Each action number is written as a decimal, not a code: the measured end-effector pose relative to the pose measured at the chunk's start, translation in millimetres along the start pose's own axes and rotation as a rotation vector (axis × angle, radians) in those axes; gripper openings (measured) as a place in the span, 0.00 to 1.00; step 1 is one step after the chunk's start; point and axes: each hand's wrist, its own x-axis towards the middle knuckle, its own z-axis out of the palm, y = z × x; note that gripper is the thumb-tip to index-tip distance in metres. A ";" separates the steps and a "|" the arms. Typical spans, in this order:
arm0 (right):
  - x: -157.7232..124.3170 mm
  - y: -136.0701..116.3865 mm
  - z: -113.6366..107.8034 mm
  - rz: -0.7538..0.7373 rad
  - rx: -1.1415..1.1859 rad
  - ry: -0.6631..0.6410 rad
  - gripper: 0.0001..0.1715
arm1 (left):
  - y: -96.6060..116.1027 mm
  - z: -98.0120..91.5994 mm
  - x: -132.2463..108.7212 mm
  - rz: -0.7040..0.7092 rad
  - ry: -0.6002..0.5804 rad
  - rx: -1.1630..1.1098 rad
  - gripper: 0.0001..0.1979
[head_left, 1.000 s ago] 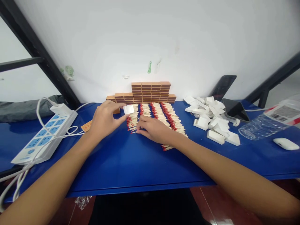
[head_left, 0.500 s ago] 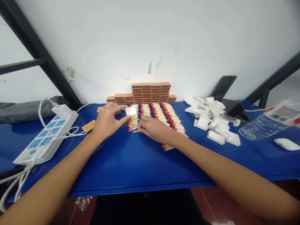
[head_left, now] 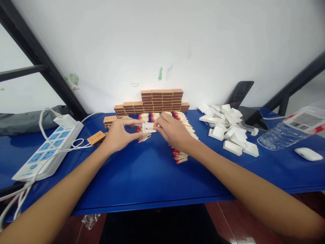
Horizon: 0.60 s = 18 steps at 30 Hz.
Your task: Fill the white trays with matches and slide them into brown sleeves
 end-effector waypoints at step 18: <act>-4.3 4.3 27.6 0.003 0.169 -0.188 0.05 | -11.3 -5.3 6.5 -0.060 0.116 -0.047 0.30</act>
